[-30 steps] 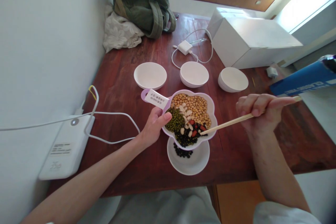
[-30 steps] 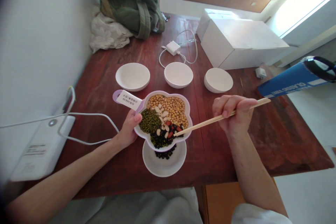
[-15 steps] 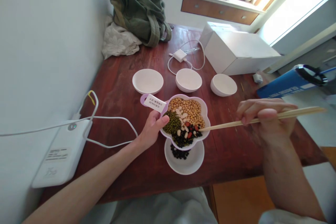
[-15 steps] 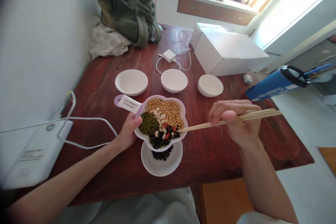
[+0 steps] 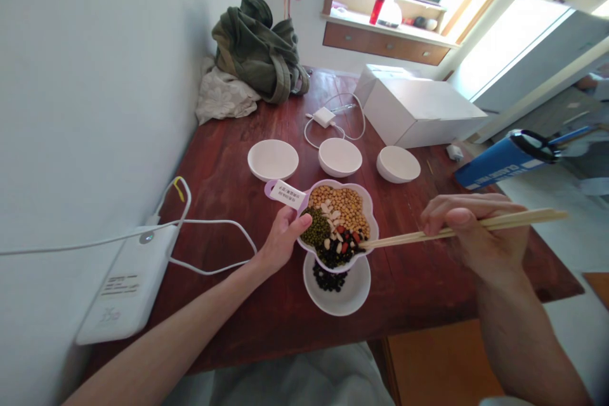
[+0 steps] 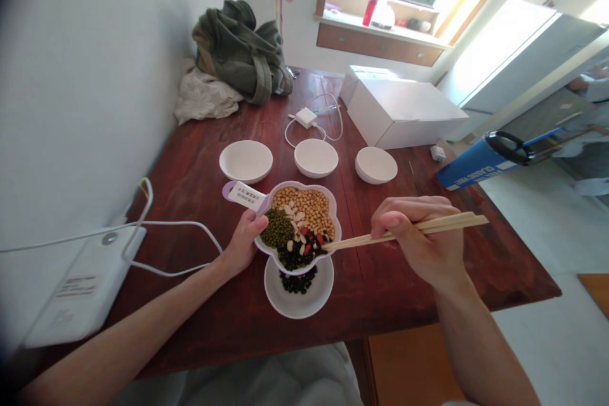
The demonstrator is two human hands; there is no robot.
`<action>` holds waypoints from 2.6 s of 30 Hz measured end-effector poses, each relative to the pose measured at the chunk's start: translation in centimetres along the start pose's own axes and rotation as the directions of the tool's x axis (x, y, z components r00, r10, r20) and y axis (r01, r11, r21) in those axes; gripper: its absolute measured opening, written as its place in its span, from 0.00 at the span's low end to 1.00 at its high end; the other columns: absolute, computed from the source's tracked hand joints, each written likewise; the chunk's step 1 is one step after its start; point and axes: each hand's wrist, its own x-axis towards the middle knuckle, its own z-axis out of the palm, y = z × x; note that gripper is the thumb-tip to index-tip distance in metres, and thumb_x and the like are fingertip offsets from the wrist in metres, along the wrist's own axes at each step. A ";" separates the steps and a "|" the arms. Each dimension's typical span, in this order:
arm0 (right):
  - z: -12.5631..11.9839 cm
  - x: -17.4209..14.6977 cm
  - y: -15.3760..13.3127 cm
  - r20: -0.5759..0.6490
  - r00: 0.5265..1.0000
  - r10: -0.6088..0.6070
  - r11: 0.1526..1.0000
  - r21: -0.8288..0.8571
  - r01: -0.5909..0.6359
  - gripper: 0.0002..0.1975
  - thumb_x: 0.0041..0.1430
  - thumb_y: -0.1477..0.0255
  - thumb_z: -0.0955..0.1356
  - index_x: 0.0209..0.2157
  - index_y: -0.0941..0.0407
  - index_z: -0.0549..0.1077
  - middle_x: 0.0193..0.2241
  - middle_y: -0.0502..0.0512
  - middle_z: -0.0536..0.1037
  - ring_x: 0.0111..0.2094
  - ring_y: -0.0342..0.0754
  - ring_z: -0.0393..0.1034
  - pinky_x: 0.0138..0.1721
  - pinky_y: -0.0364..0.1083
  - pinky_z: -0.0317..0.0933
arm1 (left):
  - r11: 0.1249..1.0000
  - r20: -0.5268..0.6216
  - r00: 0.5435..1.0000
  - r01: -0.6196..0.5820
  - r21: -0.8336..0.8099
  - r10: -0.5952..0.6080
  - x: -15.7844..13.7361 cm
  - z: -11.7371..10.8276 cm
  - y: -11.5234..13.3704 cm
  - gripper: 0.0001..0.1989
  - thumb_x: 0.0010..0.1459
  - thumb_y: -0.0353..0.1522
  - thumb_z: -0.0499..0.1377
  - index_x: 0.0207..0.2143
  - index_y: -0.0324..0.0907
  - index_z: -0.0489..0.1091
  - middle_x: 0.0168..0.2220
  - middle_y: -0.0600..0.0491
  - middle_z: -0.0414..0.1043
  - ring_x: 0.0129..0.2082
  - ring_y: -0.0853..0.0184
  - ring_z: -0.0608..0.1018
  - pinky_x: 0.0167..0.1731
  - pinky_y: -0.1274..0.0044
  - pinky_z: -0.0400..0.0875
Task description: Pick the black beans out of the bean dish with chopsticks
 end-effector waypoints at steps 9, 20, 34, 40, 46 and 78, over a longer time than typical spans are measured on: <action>2.5 0.3 -0.1 -0.032 0.997 -0.067 0.993 0.094 0.069 0.27 0.77 0.56 0.70 0.25 0.55 0.80 0.22 0.56 0.78 0.20 0.46 0.69 0.17 0.46 0.57 | 1.000 -0.009 1.000 0.004 -0.006 -0.004 0.0 0.2 0.2 0.35 0.59 0.55 0.73 0.54 0.37 0.82 0.57 0.39 0.85 0.59 0.42 0.84 0.61 0.59 0.79; 2.8 2.3 3.0 0.129 0.967 -0.219 0.950 0.256 0.181 0.29 0.77 0.54 0.70 0.23 0.57 0.79 0.18 0.56 0.77 0.19 0.49 0.73 0.19 0.46 0.59 | 0.999 -0.007 1.000 -0.009 -0.036 0.009 -0.1 0.3 0.2 0.33 0.58 0.56 0.74 0.53 0.39 0.84 0.58 0.41 0.85 0.61 0.42 0.83 0.63 0.59 0.78; 3.5 2.1 8.3 0.041 0.989 -0.141 0.862 0.496 0.103 0.32 0.78 0.53 0.69 0.22 0.57 0.79 0.16 0.55 0.74 0.14 0.44 0.64 0.15 0.45 0.53 | 0.999 0.010 1.000 -0.003 -0.054 0.004 -0.4 -0.3 -0.5 0.36 0.61 0.55 0.71 0.61 0.41 0.81 0.58 0.41 0.85 0.64 0.41 0.81 0.64 0.57 0.77; 3.9 1.6 9.2 0.000 0.998 -0.058 0.832 0.553 0.048 0.33 0.78 0.51 0.68 0.21 0.56 0.79 0.15 0.54 0.73 0.12 0.44 0.63 0.12 0.44 0.51 | 0.998 0.039 0.999 -0.008 -0.069 0.010 -0.5 -0.6 -0.9 0.35 0.63 0.54 0.70 0.65 0.43 0.79 0.62 0.41 0.82 0.66 0.41 0.79 0.63 0.57 0.78; 4.5 1.4 9.4 0.028 0.999 -0.032 0.824 0.567 0.010 0.31 0.77 0.52 0.70 0.22 0.56 0.81 0.16 0.55 0.74 0.13 0.44 0.64 0.12 0.43 0.52 | 0.997 0.029 1.000 -0.002 -0.078 0.004 -0.5 -0.4 -0.7 0.35 0.63 0.55 0.71 0.64 0.44 0.80 0.59 0.41 0.84 0.64 0.41 0.81 0.62 0.57 0.80; 5.6 1.0 8.5 -0.155 0.987 -0.048 0.881 0.460 0.116 0.34 0.76 0.49 0.70 0.19 0.55 0.77 0.14 0.54 0.72 0.13 0.45 0.64 0.15 0.46 0.55 | 0.996 -0.007 1.000 0.016 -0.088 -0.017 -0.6 -0.2 -0.6 0.36 0.60 0.55 0.72 0.62 0.42 0.80 0.58 0.41 0.85 0.65 0.40 0.81 0.65 0.55 0.77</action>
